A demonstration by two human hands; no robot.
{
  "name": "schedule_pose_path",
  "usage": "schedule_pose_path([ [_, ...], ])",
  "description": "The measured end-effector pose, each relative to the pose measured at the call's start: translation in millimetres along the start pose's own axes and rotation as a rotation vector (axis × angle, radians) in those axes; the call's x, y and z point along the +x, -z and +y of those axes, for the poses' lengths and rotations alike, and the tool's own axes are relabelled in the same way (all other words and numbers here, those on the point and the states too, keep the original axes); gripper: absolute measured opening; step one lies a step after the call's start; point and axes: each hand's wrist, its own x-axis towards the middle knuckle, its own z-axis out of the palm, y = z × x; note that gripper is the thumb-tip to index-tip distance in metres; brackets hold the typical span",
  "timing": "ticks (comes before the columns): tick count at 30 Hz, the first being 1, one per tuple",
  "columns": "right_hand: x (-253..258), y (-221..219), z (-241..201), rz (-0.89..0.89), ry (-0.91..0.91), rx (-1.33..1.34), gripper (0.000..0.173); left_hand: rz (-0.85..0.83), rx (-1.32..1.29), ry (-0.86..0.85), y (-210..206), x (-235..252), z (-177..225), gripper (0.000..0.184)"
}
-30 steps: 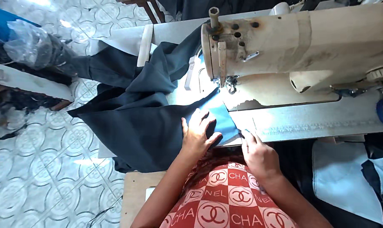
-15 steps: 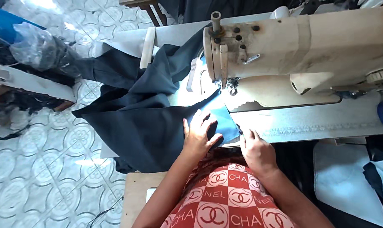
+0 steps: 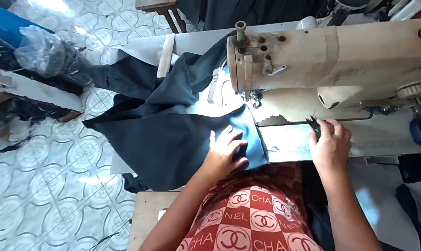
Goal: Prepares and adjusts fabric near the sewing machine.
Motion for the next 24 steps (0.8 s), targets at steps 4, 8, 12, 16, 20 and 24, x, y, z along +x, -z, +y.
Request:
schedule_pose_path([
  [4, -3, -6, -55, -0.036, 0.347, 0.203, 0.069, -0.159, -0.164, -0.216, -2, 6, 17, 0.041],
  [8, -8, -47, -85, -0.004, 0.511, 0.26, 0.03, 0.182, 0.137, -0.045, 14, -15, 22, 0.028],
  [12, -7, -23, -74, -0.005, 0.478, 0.338, 0.027, 0.363, 0.374, 0.692, 92, -66, -18, 0.076],
  [16, -17, 7, -77, -0.113, 0.545, 0.522, 0.035, 0.248, 0.218, 0.915, 122, -102, -52, 0.037],
  [20, -29, 8, -77, -0.283, 0.471, 0.723, 0.031, 0.322, 0.079, 0.835, 161, -89, -50, 0.034],
  [24, -39, -12, -92, -0.528, 0.287, 0.874, 0.023, 0.62, 0.185, 0.65, 212, -27, -41, 0.036],
])
